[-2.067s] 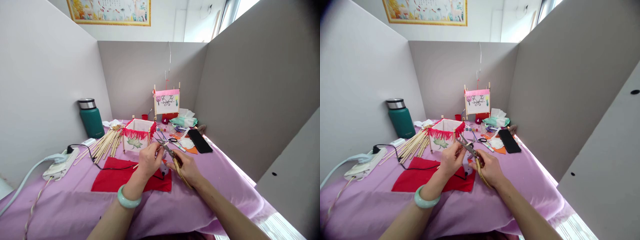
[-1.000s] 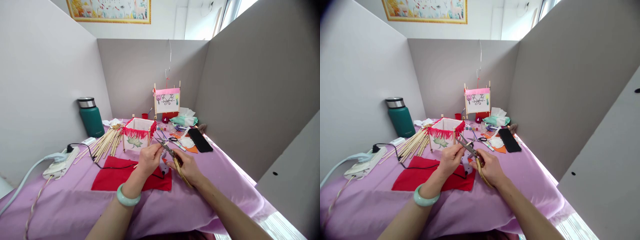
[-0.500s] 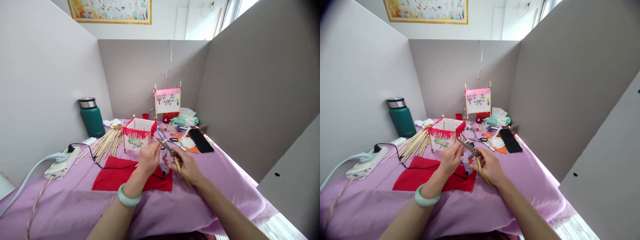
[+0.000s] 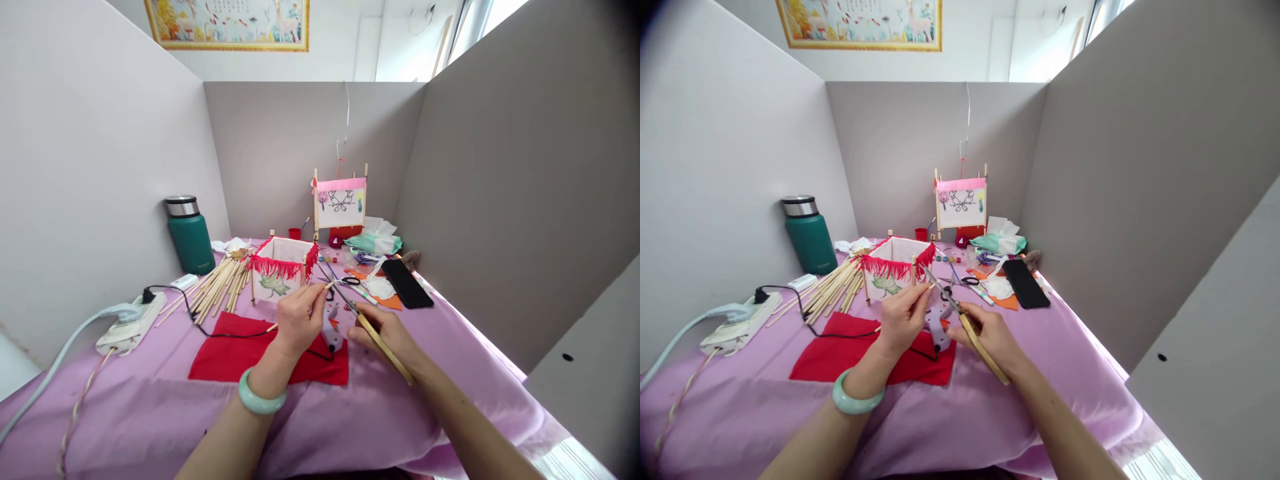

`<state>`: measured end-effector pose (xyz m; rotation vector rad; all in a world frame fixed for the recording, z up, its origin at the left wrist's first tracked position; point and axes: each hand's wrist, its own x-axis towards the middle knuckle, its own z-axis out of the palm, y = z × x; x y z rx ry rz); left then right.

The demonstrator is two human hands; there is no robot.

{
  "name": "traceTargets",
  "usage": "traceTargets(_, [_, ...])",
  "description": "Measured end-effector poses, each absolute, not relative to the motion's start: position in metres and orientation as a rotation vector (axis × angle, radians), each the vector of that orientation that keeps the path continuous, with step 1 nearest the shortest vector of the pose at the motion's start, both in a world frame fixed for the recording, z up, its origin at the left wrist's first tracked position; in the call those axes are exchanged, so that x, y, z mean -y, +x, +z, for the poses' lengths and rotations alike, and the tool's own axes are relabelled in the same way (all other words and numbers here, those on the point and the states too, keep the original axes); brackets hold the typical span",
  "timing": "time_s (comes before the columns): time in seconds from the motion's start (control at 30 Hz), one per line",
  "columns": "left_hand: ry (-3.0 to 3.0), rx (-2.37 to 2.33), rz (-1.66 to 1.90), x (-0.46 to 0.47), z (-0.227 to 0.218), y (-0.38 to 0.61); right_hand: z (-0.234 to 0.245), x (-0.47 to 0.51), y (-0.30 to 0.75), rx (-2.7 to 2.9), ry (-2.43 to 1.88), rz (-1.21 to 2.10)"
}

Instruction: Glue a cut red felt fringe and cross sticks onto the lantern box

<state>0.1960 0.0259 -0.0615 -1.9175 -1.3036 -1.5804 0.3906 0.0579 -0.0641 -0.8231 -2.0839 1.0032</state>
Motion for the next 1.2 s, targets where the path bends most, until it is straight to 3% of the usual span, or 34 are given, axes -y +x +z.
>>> traceTargets(0.3, [-1.910, 1.227, -1.640, -0.022, -0.060, 0.194, -0.048, -0.036, 0.406, 1.953, -0.868, 1.551])
traceTargets(0.63, [-1.957, 1.142, -1.733, -0.018, -0.057, 0.197, -0.067, -0.020, 0.403, 1.448, -0.476, 2.282])
traceTargets(0.77, [-1.955, 1.138, -1.772, -0.018, -0.057, 0.195, -0.051, -0.039, 0.413, 1.565, -0.768, 1.801])
traceTargets(0.9, [-1.936, 1.124, -1.801, -0.019, -0.057, 0.195, -0.041, -0.071, 0.426, 2.063, -1.402, 0.745])
traceTargets(0.97, [-1.932, 1.119, -1.806, -0.019, -0.057, 0.195, -0.044, -0.083, 0.428, 2.225, -1.597, 0.427])
traceTargets(1.2, [-1.980, 1.149, -1.829, -0.020, -0.058, 0.197, -0.056, -0.093, 0.433, 2.496, -1.776, 0.292])
